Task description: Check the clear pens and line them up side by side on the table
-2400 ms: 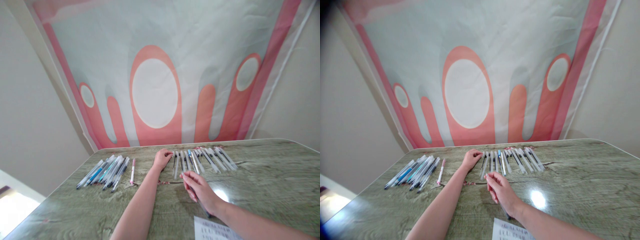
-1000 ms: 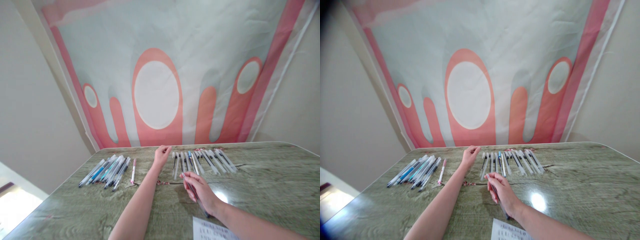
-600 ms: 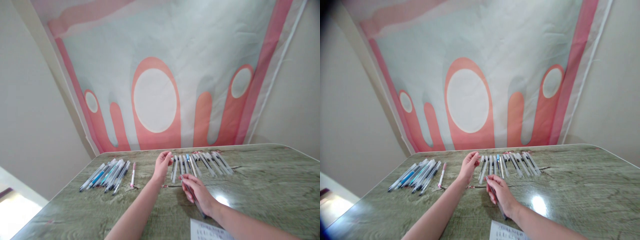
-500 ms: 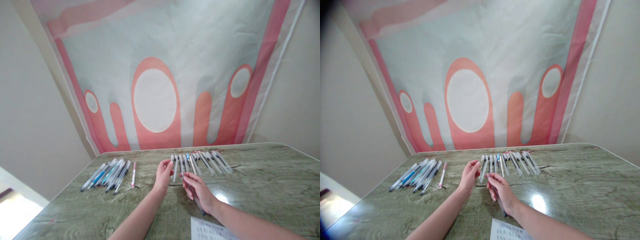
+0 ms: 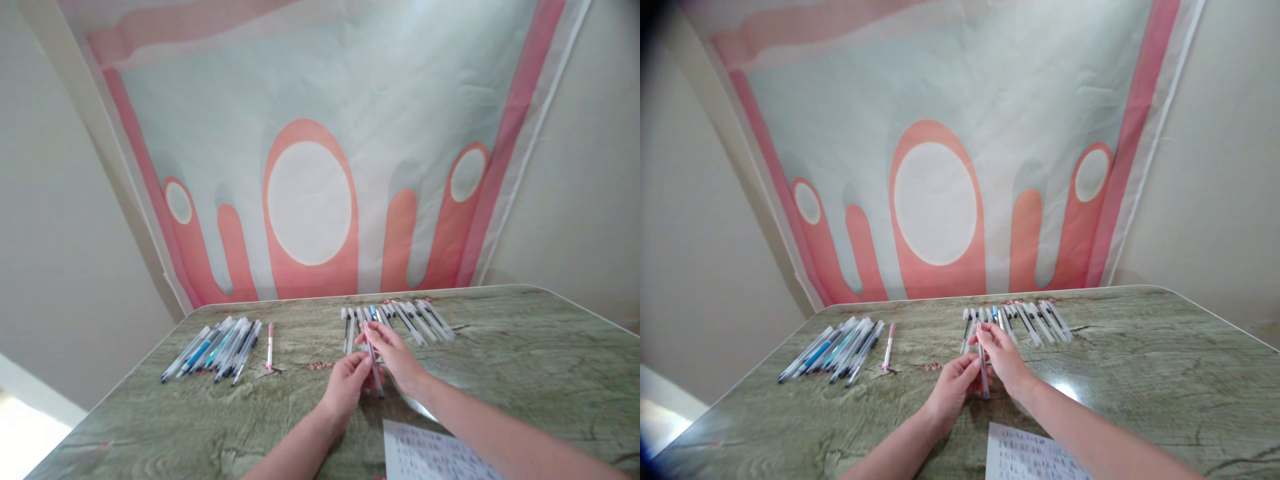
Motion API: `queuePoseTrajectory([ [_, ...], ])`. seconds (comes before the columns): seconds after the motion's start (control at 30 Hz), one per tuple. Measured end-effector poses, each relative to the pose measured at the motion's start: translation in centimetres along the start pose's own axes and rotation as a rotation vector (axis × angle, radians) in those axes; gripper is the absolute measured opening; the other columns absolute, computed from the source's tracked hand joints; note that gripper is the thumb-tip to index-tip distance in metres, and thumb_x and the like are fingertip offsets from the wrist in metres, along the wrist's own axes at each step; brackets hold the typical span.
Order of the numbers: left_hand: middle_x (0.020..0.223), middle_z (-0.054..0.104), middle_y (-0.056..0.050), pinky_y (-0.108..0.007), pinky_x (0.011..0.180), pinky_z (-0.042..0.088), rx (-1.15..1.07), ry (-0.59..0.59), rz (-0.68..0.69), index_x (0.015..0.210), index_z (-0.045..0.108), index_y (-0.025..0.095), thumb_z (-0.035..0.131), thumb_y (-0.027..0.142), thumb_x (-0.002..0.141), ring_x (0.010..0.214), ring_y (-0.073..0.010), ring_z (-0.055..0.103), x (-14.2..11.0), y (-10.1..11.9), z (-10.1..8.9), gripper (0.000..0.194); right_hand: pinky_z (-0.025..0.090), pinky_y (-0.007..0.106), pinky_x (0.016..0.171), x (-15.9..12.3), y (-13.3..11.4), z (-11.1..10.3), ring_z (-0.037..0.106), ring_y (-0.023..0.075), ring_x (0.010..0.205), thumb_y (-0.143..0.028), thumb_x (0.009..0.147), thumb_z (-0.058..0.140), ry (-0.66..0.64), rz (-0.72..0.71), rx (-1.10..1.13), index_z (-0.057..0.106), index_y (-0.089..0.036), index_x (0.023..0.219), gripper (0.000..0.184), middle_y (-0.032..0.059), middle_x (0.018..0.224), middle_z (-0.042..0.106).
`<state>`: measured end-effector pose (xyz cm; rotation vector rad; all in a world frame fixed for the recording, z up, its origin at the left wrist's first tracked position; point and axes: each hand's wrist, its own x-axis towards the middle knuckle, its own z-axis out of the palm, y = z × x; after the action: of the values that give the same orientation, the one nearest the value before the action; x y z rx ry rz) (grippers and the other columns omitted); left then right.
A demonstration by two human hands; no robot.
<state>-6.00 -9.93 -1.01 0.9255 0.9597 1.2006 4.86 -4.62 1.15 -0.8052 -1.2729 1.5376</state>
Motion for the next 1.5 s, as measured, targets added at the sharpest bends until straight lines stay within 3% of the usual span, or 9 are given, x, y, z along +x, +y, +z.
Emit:
queuePoseTrajectory([
  [0.2, 0.085, 0.062, -0.008, -0.022, 0.067, 0.043, -0.119, -0.047, 0.022, 0.093, 0.062, 0.013, 0.064, 0.035, 0.067, 0.071, -0.0118, 0.057, -0.7, 0.9, -0.5, 0.034, 0.044, 0.027, 0.062, -0.6, 0.7, 0.4, 0.057, 0.0166, 0.073, -0.05, 0.072, 0.054, 0.013, 0.032, -0.045, 0.058, -0.019, 0.092, 0.037, 0.0032, 0.079, 0.062],
  [0.4, 0.081, 0.061, -0.004, -0.029, 0.079, 0.043, -0.284, 0.127, 0.154, 0.088, 0.056, 0.015, 0.064, 0.028, 0.069, 0.075, -0.012, 0.058, -0.1, 0.0, -1.6, 0.024, 0.041, 0.026, 0.053, -2.2, 2.9, -0.7, 0.056, 0.0161, 0.066, -0.052, 0.073, 0.051, -0.01, 0.079, -0.085, 0.059, -0.02, 0.087, 0.036, 0.0023, 0.077, 0.061],
  [0.67, 0.084, 0.058, -0.003, -0.028, 0.083, 0.042, -0.268, 0.131, 0.156, 0.084, 0.052, 0.015, 0.064, 0.03, 0.069, 0.078, -0.01, 0.056, 0.1, -0.4, -1.8, 0.024, 0.038, 0.027, 0.053, -3.7, 3.5, -1.2, 0.051, 0.0145, 0.056, -0.05, 0.081, 0.04, -0.081, -0.049, -0.371, 0.056, -0.018, 0.069, 0.037, 0.0004, 0.06, 0.056],
  [1.03, 0.08, 0.055, -0.001, -0.028, 0.081, 0.042, -0.169, 0.129, 0.189, 0.082, 0.049, 0.016, 0.061, 0.031, 0.071, 0.076, -0.0098, 0.053, 0.2, -0.8, -1.8, 0.022, 0.032, 0.026, 0.053, -4.0, 3.6, -1.5, 0.047, 0.014, 0.05, -0.043, 0.086, 0.032, 0.005, -0.198, -0.773, 0.048, -0.02, 0.061, 0.038, -0.0002, 0.052, 0.05],
  [1.3, 0.078, 0.054, 0.0, -0.028, 0.08, 0.041, -0.183, 0.131, 0.217, 0.082, 0.048, 0.017, 0.06, 0.03, 0.072, 0.076, -0.0095, 0.052, 0.2, -0.7, -1.5, 0.02, 0.033, 0.024, 0.053, -4.1, 3.6, -1.6, 0.048, 0.0133, 0.053, -0.04, 0.088, 0.03, 0.005, -0.234, -0.853, 0.049, -0.019, 0.064, 0.037, 0.0, 0.055, 0.052],
  [1.5, 0.073, 0.054, 0.001, -0.027, 0.079, 0.041, -0.205, 0.148, 0.202, 0.077, 0.047, 0.016, 0.06, 0.032, 0.071, 0.071, -0.0086, 0.052, 0.2, -0.5, -1.5, 0.021, 0.036, 0.024, 0.056, -4.1, 3.7, -1.6, 0.049, 0.0139, 0.058, -0.042, 0.084, 0.04, 0.027, -0.287, -0.854, 0.051, -0.019, 0.072, 0.028, 0.0006, 0.063, 0.055],
])
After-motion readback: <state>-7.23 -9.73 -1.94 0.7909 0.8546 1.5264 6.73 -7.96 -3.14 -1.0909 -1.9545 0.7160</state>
